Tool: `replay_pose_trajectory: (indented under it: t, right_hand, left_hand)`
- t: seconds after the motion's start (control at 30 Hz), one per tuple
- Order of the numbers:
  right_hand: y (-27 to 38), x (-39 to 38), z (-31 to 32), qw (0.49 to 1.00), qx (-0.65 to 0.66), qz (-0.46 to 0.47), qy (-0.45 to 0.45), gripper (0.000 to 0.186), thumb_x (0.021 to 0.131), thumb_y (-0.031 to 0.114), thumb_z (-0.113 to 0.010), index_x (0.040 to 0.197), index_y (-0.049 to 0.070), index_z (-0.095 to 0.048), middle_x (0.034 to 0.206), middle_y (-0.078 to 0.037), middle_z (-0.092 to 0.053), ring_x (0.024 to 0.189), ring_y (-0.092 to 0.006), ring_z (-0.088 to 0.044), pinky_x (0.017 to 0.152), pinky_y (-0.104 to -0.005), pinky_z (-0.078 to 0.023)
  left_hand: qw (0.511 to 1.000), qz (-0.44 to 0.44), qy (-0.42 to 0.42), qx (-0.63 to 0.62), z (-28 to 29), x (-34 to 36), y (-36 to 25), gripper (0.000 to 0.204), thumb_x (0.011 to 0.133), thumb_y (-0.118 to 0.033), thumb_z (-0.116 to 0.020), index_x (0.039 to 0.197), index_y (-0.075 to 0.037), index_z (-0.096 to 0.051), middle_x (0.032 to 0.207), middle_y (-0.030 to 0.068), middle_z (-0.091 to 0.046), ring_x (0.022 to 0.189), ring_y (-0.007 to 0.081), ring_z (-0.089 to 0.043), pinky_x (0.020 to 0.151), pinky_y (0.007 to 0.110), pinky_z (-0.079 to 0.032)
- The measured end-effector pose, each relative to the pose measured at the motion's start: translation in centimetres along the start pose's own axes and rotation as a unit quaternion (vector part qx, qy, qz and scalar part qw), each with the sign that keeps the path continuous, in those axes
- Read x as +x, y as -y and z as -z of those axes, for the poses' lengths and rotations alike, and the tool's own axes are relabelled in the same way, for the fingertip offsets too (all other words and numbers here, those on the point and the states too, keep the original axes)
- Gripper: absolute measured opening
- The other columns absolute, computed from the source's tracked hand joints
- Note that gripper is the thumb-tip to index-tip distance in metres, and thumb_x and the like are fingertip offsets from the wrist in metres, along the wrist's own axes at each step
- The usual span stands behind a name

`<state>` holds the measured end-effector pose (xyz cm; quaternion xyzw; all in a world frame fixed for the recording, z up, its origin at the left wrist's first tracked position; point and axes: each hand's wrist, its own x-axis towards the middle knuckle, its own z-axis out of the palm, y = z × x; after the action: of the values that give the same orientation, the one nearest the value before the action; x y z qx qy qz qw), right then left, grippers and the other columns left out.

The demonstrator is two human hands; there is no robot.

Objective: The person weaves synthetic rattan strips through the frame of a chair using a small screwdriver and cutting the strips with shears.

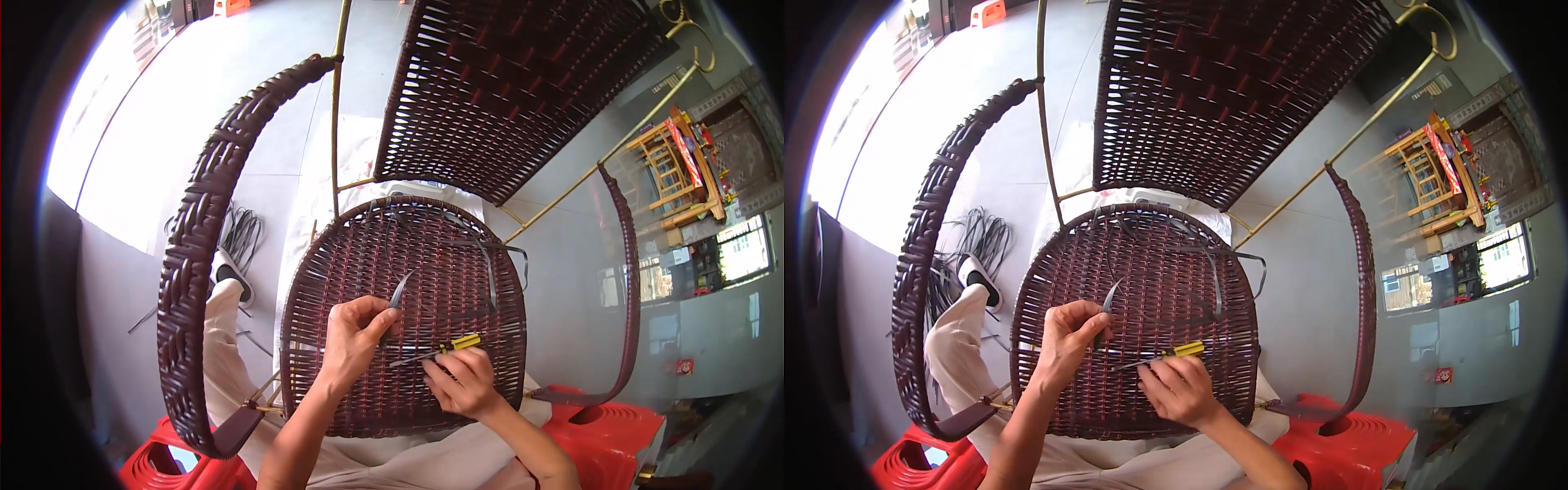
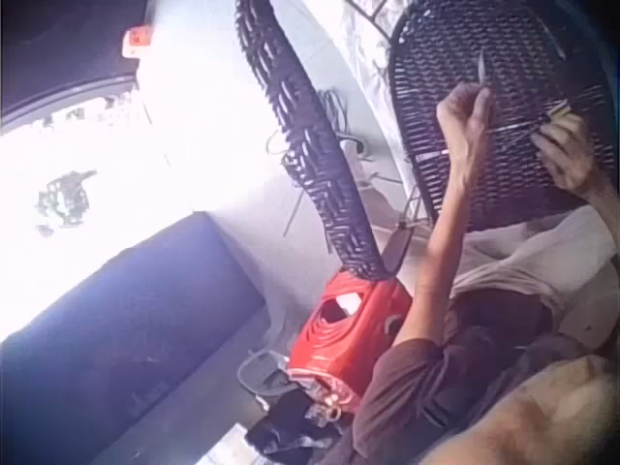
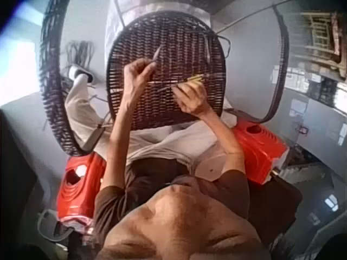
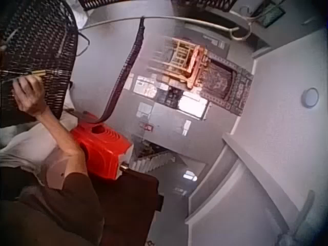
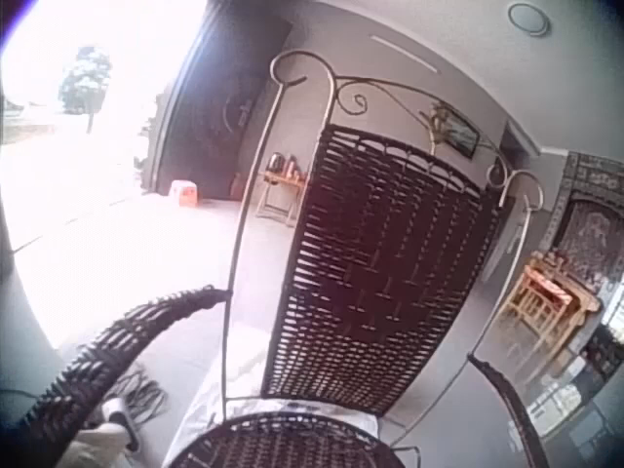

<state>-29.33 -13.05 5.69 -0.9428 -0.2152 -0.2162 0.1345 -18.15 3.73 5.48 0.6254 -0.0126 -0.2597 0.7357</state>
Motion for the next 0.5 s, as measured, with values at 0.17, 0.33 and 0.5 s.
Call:
replay_pose_trajectory:
  t: [0.17, 0.33, 0.5]
  right_hand:
    - [0.7, 7.9, 3.0, 0.997, 0.021, -0.076, 0.016, 0.024, 0.078, 0.016, -0.061, 0.098, 0.002, -0.063, 0.098, -0.009, -0.060, 0.090, -0.0238, -0.055, 0.085, -0.0396, -0.042]
    - [-2.3, 9.8, 2.3, 0.945, 0.212, -0.134, 0.210, 0.015, 0.077, 0.010, -0.061, 0.088, 0.000, -0.063, 0.077, -0.011, -0.060, 0.071, -0.0254, -0.059, 0.075, -0.0365, -0.046]
    - [-3.0, 10.3, 2.9, 0.925, 0.257, -0.125, 0.251, 0.010, 0.076, 0.009, -0.061, 0.082, 0.001, -0.064, 0.072, -0.011, -0.059, 0.064, -0.0247, -0.058, 0.056, -0.0316, -0.047]
  left_hand:
    - [0.993, -0.065, 0.072, 0.071, -0.3, 0.2, 1.6, 0.011, 0.077, -0.005, -0.062, 0.084, 0.003, -0.064, 0.061, 0.0059, -0.060, 0.054, 0.0072, -0.051, 0.050, 0.023, -0.042]
    - [0.979, -0.080, 0.103, 0.154, -0.2, -0.6, 0.0, 0.010, 0.075, -0.005, -0.063, 0.081, 0.004, -0.064, 0.062, 0.0086, -0.060, 0.055, 0.0074, -0.052, 0.050, 0.024, -0.043]
    - [0.970, -0.092, 0.119, 0.190, 0.6, -0.8, -0.5, 0.010, 0.075, -0.005, -0.065, 0.081, 0.003, -0.064, 0.065, 0.0056, -0.062, 0.059, 0.0065, -0.055, 0.053, 0.022, -0.045]
